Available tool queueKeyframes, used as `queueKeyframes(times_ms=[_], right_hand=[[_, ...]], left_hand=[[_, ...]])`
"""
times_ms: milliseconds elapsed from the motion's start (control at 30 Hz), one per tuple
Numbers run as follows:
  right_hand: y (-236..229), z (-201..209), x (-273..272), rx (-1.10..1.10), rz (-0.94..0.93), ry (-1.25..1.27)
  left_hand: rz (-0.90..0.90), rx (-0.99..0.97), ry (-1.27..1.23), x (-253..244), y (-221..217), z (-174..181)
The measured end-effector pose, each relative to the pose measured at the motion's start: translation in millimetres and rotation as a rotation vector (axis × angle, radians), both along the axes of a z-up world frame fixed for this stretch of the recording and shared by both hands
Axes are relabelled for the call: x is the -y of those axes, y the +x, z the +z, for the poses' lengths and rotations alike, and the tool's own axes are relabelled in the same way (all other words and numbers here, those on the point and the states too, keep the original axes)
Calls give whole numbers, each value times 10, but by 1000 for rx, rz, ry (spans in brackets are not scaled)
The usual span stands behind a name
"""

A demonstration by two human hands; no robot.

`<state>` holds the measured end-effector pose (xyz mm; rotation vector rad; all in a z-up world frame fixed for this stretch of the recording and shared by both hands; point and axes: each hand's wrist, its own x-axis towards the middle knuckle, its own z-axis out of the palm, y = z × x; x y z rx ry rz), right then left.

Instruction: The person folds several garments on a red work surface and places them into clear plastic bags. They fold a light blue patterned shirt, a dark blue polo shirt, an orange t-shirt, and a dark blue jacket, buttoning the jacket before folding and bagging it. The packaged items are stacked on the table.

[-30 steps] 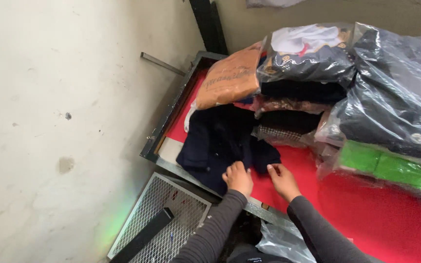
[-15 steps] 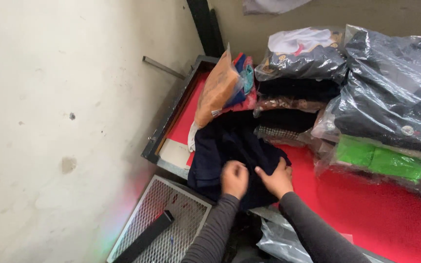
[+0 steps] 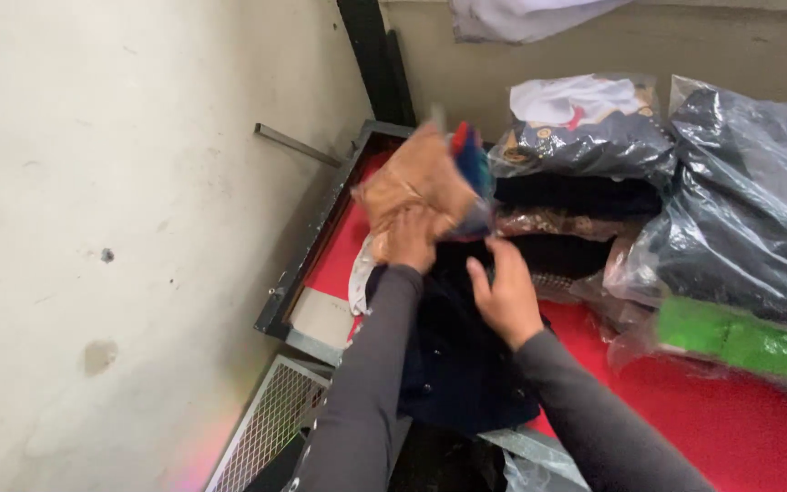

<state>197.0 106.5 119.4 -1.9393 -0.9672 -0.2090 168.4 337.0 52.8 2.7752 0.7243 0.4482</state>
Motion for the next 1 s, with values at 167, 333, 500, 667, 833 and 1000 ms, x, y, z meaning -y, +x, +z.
queueKeyframes(times_ms=[167,333,500,667,833,1000], right_hand=[[839,69,-942,389,17,-92],[931,490,-1071,715,86,-534],[1207,982,-1080,848,253,-233],[2336,1105,-488,-74,-84,-1063],[2116,1049,-363,18,-60,-1197],[2357,574,-165,224,-149,-1044]], left_hand=[[-322,224,298,113,59,-447],[-205,21,-457,-194,-275,486],[130,204,-436,-804,-453,-383],[21,297,-988,-603,-301,-69],[111,424,-1245,-663,83,-79],[199,401,-1129,-777,493,-299]])
